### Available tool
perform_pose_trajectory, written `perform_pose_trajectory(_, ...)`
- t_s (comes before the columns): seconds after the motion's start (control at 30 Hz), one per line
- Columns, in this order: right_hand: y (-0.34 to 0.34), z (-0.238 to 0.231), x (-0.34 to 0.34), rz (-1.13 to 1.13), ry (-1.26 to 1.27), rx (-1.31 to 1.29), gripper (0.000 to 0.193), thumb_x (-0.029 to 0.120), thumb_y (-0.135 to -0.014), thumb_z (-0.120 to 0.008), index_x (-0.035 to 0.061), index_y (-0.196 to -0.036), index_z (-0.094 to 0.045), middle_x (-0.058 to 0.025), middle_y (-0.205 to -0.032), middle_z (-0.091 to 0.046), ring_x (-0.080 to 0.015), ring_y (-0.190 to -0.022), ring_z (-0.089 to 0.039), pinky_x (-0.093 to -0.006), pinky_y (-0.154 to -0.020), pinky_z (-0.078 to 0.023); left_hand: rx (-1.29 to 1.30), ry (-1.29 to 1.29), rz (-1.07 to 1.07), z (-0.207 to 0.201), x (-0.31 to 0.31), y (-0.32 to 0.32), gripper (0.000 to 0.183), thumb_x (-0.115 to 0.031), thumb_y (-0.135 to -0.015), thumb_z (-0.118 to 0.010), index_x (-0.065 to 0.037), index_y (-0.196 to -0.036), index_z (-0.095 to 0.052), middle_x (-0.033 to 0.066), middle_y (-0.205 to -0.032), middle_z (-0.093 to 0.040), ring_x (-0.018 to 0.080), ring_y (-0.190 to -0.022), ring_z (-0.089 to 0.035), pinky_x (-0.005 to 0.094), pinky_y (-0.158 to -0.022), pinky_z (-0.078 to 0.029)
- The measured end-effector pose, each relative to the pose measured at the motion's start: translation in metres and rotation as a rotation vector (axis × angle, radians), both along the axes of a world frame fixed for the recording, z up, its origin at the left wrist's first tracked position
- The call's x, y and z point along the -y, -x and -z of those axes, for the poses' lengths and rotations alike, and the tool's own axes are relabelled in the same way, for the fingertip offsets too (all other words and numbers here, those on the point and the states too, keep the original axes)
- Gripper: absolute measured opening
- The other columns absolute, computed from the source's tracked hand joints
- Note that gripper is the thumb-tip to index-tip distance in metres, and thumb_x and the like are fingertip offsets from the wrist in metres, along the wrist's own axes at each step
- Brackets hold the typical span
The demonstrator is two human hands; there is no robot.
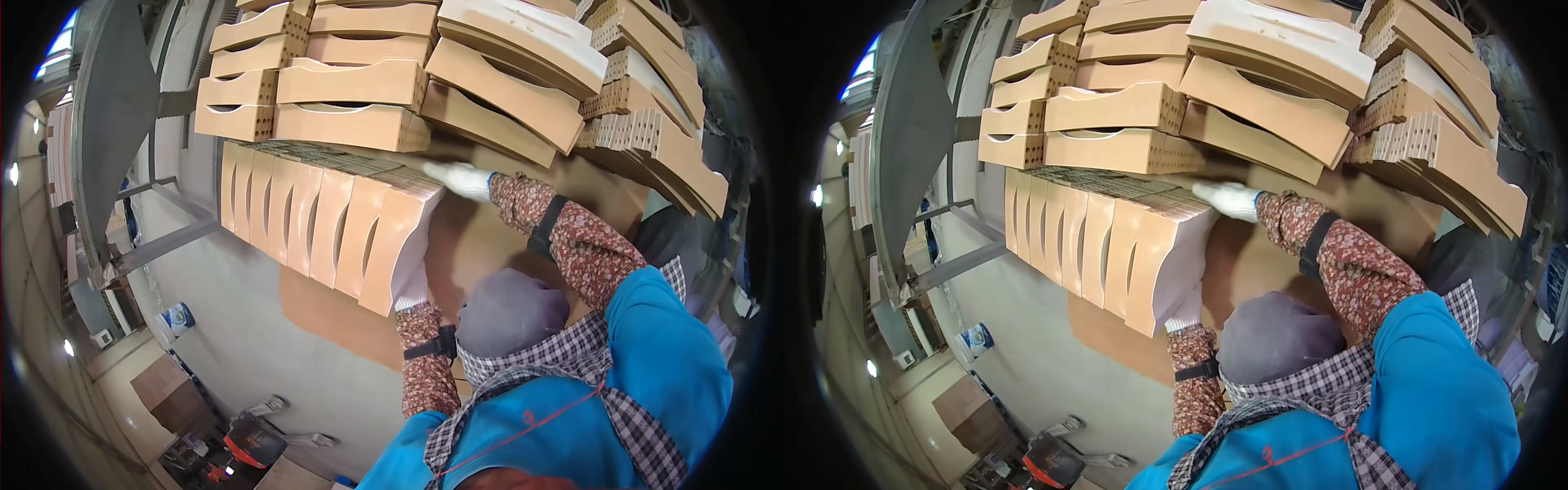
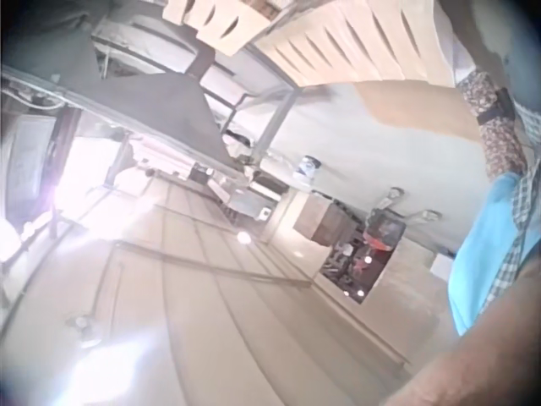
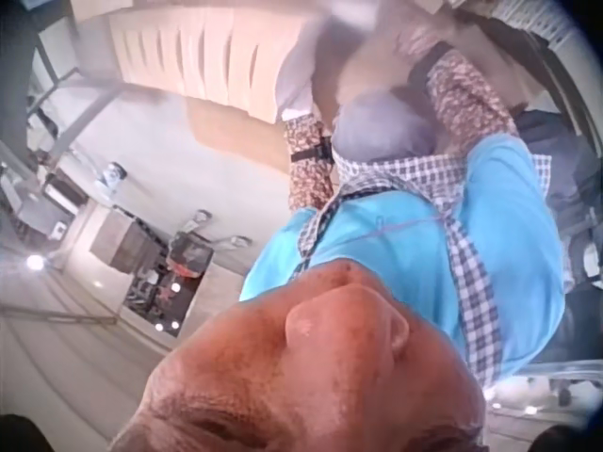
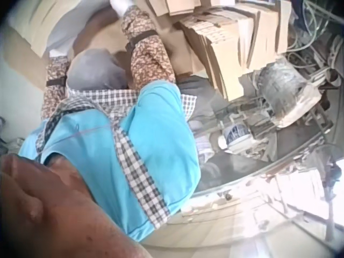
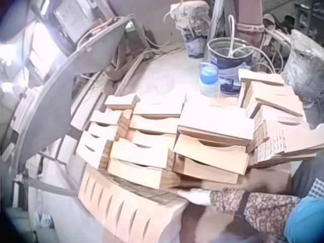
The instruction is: The person is sorting and stacking curved wooden pieces in a manufacturing facility.
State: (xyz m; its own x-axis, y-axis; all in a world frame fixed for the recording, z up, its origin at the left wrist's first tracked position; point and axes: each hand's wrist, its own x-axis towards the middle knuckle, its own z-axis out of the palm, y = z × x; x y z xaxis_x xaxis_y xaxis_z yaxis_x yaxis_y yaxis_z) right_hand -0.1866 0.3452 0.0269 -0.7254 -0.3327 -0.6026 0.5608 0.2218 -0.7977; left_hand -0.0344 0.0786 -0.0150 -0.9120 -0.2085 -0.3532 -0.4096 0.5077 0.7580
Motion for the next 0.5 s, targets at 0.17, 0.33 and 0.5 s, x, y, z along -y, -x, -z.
perform_pose_trajectory(0.17, 0.002, -0.009, 0.000, -0.056, -0.017, 0.039, 0.068, 0.053, -0.102, -0.042, 0.0046, -0.149, -0.045, -0.0181, -0.154, -0.044, -0.0304, -0.144, -0.038, -0.0372, -0.120, -0.027, 0.030, -0.479, -0.210, -0.002, 0.003, -0.002, 0.048, -0.032, -0.101, -0.053, -0.005, -0.140, -0.050, 0.0194, -0.138, -0.056, 0.0382, -0.121, -0.059, 0.0542, -0.098, -0.052)
perform_pose_trajectory(0.33, 0.002, 0.010, 0.005, -0.019, 0.045, 0.031, 0.070, 0.054, -0.102, -0.044, 0.0034, -0.150, -0.043, -0.0169, -0.157, -0.041, -0.0292, -0.147, -0.034, -0.0357, -0.121, -0.024, 0.030, -0.986, -0.366, -0.008, 0.002, 0.003, 0.050, -0.035, -0.102, -0.051, -0.005, -0.141, -0.048, 0.0194, -0.140, -0.055, 0.0386, -0.122, -0.058, 0.0543, -0.100, -0.051)
perform_pose_trajectory(0.5, 0.016, -0.010, -0.003, -0.165, -0.062, 0.100, 0.078, 0.062, -0.099, -0.042, 0.0023, -0.149, -0.045, -0.0187, -0.156, -0.042, -0.0309, -0.146, -0.036, -0.0377, -0.120, -0.026, -0.036, -1.329, -0.424, -0.012, 0.001, 0.003, 0.051, -0.037, -0.103, -0.048, -0.005, -0.143, -0.047, 0.0194, -0.142, -0.053, 0.0390, -0.123, -0.057, 0.0545, -0.101, -0.050)
